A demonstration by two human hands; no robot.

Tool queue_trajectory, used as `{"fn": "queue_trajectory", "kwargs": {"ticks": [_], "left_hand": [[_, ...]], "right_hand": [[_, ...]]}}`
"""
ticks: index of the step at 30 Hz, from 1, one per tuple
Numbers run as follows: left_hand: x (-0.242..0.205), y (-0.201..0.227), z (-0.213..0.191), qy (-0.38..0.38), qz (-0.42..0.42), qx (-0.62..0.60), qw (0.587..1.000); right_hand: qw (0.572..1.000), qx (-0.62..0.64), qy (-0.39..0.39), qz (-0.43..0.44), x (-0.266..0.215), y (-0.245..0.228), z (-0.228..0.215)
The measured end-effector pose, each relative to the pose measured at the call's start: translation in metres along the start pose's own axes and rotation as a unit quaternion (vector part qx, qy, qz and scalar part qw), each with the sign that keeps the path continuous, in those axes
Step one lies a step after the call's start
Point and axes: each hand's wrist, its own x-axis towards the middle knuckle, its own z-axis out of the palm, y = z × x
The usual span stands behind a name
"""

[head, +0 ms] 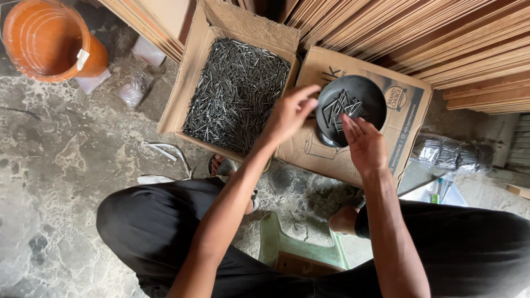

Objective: The person sits on a small stool and transfers nails from a cardboard box into a black bowl using their hands. They repeatedly scoop nails from the box and place them into the bowl, which rests on another cardboard box.

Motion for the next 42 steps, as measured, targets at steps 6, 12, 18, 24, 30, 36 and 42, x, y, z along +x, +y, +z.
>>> {"fn": "queue_trajectory", "kwargs": {"ticks": [6, 12, 18, 24, 30, 36, 42], "left_hand": [[-0.025, -0.169, -0.036, 0.151, -0.145, 0.092, 0.973], [-0.102, -0.295, -0.023, -0.051, -0.264, 0.408, 0.873], [-0.105, -0.232, -0.010, -0.122, -0.182, 0.471, 0.855], [-0.115, -0.304, 0.017, -0.114, -0.153, 0.511, 0.838], [-0.118, -0.347, 0.016, -0.159, -0.191, 0.448, 0.859], [-0.114, -0.309, 0.013, -0.160, -0.194, 0.419, 0.872], [-0.114, -0.362, 0.030, -0.095, -0.256, 0.338, 0.901]], "right_hand": [[0.984, -0.179, -0.014, -0.006, -0.021, 0.002, 0.035], [0.928, -0.356, -0.105, 0.037, -0.029, 0.020, 0.056], [0.891, -0.426, -0.127, 0.091, -0.033, 0.039, 0.061], [0.868, -0.456, -0.168, 0.106, -0.020, 0.046, 0.048], [0.838, -0.454, -0.256, 0.159, -0.043, 0.037, 0.082], [0.872, -0.418, -0.221, 0.127, -0.032, 0.029, 0.064], [0.903, -0.395, -0.140, 0.088, -0.023, 0.016, 0.050]]}}
